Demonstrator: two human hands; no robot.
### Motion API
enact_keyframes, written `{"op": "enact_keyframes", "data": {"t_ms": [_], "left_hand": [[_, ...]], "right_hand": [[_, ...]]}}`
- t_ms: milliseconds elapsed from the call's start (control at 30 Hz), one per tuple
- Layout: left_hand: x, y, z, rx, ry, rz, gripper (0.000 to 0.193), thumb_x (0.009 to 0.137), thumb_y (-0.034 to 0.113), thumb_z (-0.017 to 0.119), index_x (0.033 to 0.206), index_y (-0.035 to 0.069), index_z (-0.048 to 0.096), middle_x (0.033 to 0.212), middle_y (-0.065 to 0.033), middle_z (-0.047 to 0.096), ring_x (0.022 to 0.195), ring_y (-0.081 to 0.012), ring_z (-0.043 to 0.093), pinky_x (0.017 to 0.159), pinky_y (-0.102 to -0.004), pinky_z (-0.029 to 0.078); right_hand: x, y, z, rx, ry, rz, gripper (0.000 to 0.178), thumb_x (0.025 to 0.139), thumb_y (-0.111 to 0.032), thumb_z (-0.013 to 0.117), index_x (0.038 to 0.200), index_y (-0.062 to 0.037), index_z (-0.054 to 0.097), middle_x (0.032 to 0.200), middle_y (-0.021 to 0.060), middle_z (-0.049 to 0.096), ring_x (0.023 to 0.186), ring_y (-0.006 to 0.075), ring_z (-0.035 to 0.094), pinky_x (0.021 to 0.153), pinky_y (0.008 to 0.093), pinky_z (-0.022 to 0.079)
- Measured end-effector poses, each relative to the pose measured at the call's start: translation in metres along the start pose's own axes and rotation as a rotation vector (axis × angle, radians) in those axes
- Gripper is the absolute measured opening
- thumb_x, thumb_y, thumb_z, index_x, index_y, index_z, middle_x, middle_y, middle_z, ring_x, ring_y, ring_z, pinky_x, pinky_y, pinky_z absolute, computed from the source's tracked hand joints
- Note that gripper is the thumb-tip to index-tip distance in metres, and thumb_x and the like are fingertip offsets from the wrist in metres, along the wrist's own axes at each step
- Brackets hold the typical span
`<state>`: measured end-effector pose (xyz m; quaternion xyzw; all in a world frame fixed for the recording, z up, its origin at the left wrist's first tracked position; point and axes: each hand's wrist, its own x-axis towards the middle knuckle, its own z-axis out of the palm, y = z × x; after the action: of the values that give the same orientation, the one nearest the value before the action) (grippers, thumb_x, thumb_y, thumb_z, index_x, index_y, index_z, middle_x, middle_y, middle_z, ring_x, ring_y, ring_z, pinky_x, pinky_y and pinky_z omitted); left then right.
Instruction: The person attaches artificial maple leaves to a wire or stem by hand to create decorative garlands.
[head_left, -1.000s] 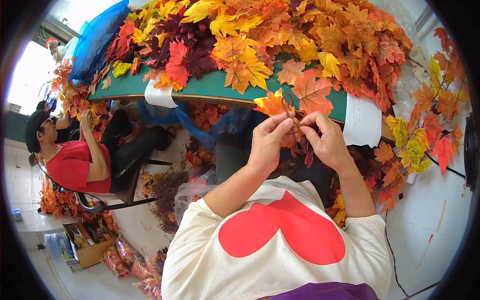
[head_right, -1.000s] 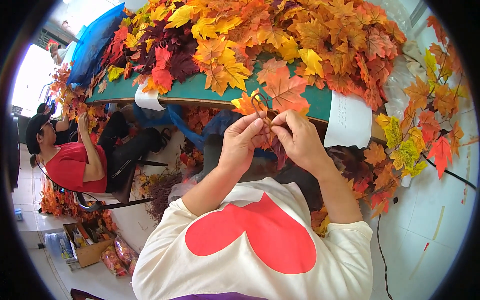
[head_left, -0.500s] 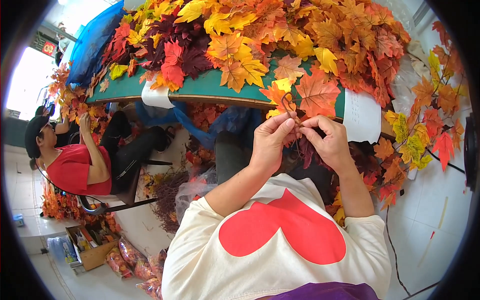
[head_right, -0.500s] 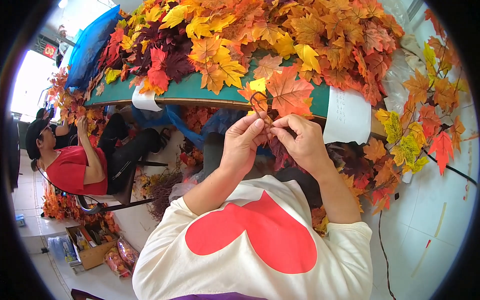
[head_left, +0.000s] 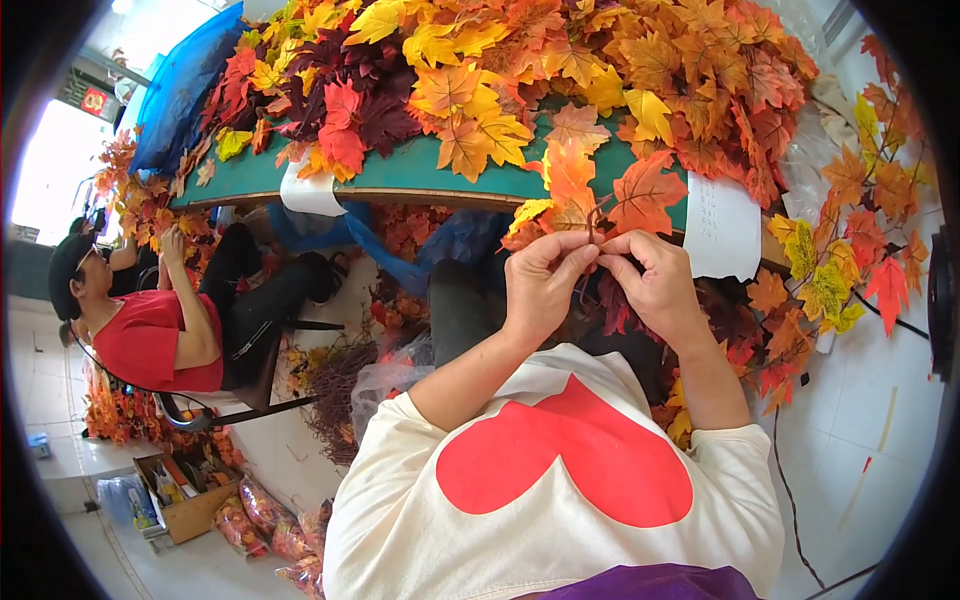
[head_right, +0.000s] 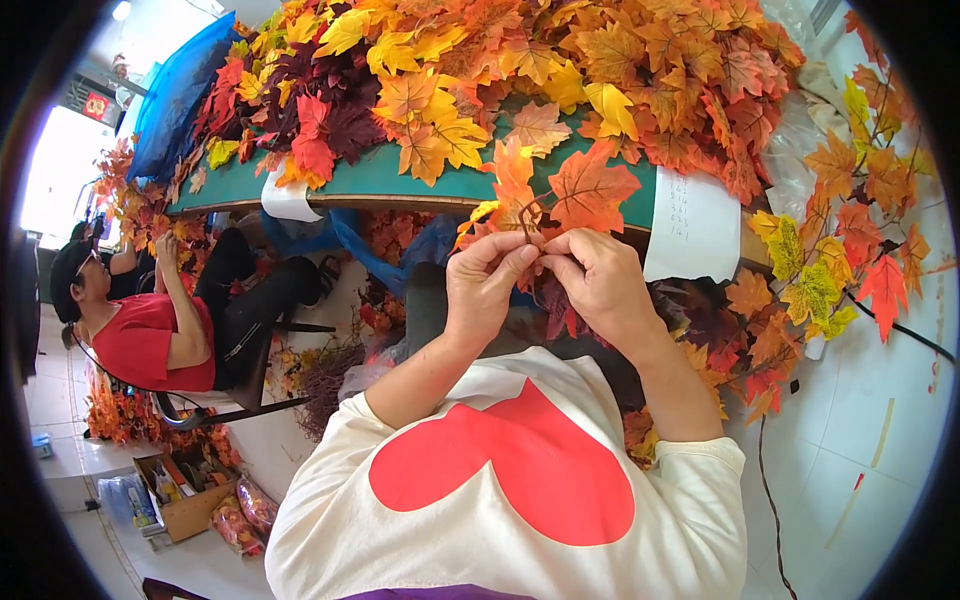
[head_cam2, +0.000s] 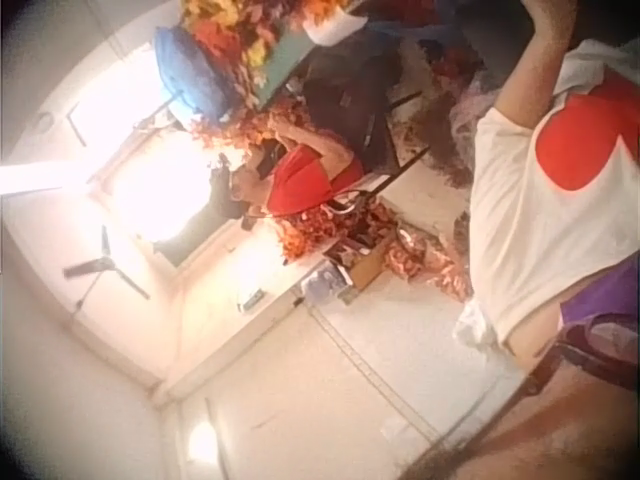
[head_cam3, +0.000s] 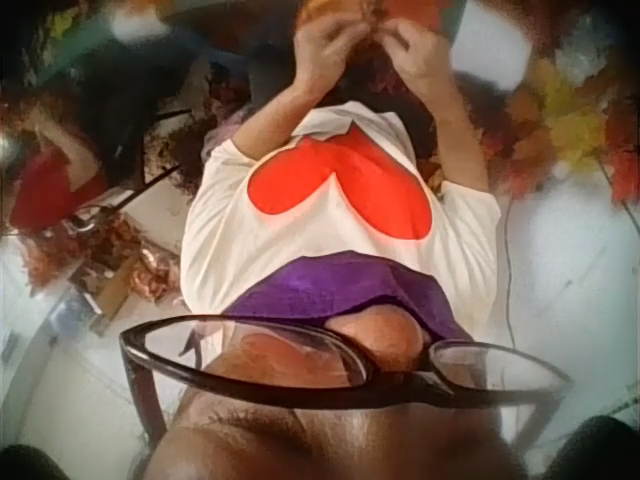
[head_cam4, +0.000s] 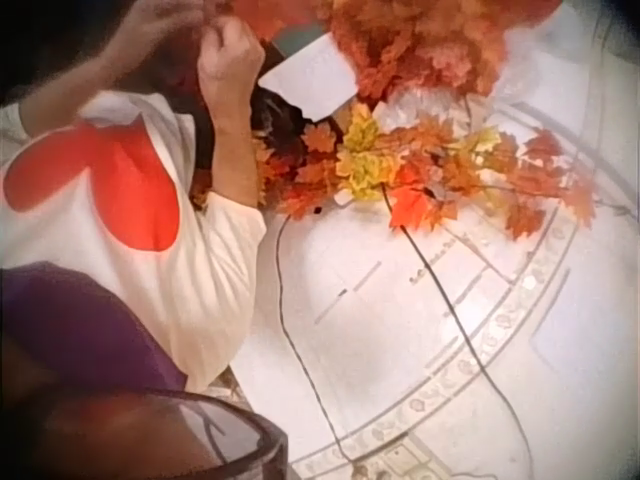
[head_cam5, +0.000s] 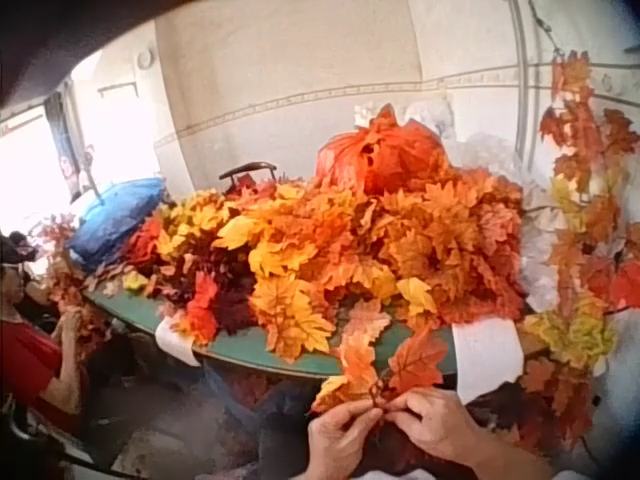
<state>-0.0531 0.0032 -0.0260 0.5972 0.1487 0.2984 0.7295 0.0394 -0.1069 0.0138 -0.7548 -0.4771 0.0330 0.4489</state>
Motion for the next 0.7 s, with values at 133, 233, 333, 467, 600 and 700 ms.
{"op": "enact_keyframes", "data": {"t_ms": [133, 233, 333, 467, 600, 700], "left_hand": [[0.002, 0.002, 0.002, -0.166, -0.003, -0.129, 0.011, 0.084, 0.002, 0.056, 0.092, -0.003, 0.060, 0.084, -0.0034, 0.062, 0.069, -0.0067, 0.055, 0.064, -0.0204, 0.048], [0.002, 0.002, 0.005, -0.188, 0.015, -0.127, 0.010, 0.085, 0.002, 0.055, 0.092, -0.003, 0.059, 0.086, -0.0038, 0.062, 0.070, -0.0069, 0.055, 0.065, -0.0206, 0.048], [0.002, -0.001, 0.004, -0.169, -0.006, -0.123, 0.010, 0.086, 0.003, 0.054, 0.092, -0.003, 0.058, 0.087, -0.0037, 0.061, 0.071, -0.0069, 0.055, 0.066, -0.0208, 0.048], [0.001, -0.008, 0.005, -0.307, -0.004, -0.148, 0.010, 0.087, 0.006, 0.052, 0.093, -0.001, 0.057, 0.087, -0.0024, 0.060, 0.074, -0.0065, 0.054, 0.067, -0.0206, 0.048], [0.001, -0.011, 0.004, -0.289, -0.008, -0.134, 0.010, 0.088, 0.007, 0.051, 0.092, 0.000, 0.057, 0.085, -0.0008, 0.058, 0.075, -0.0061, 0.053, 0.067, -0.0203, 0.047], [-0.002, -0.012, 0.005, -0.301, -0.004, -0.132, 0.009, 0.089, 0.008, 0.051, 0.091, 0.001, 0.056, 0.084, 0.0001, 0.056, 0.075, -0.0056, 0.052, 0.069, -0.0203, 0.046]], "right_hand": [[0.000, -0.002, 0.000, 0.094, -0.006, 0.074, 0.012, 0.074, -0.008, 0.064, 0.078, 0.0006, 0.057, 0.072, 0.0124, 0.060, 0.067, 0.0279, 0.059, 0.061, 0.0341, 0.045], [0.000, -0.003, 0.000, 0.071, -0.001, 0.063, 0.012, 0.074, -0.008, 0.063, 0.077, 0.0007, 0.056, 0.071, 0.0121, 0.060, 0.067, 0.0281, 0.058, 0.060, 0.0345, 0.045], [-0.001, -0.004, 0.001, -0.004, 0.023, 0.020, 0.011, 0.074, -0.007, 0.063, 0.076, -0.0001, 0.055, 0.070, 0.0113, 0.060, 0.066, 0.0277, 0.058, 0.060, 0.0350, 0.045], [-0.004, -0.005, 0.008, -0.196, 0.091, -0.081, 0.010, 0.075, -0.008, 0.062, 0.076, -0.0026, 0.054, 0.069, 0.0100, 0.058, 0.065, 0.0274, 0.056, 0.060, 0.0361, 0.043], [-0.004, -0.003, 0.012, -0.187, 0.105, -0.063, 0.011, 0.075, -0.009, 0.062, 0.077, -0.0032, 0.053, 0.068, 0.0098, 0.057, 0.066, 0.0279, 0.055, 0.061, 0.0364, 0.042], [-0.005, -0.003, 0.013, -0.157, 0.103, -0.057, 0.011, 0.075, -0.009, 0.062, 0.076, -0.0032, 0.053, 0.068, 0.0100, 0.056, 0.066, 0.0286, 0.055, 0.061, 0.0366, 0.042]]}}
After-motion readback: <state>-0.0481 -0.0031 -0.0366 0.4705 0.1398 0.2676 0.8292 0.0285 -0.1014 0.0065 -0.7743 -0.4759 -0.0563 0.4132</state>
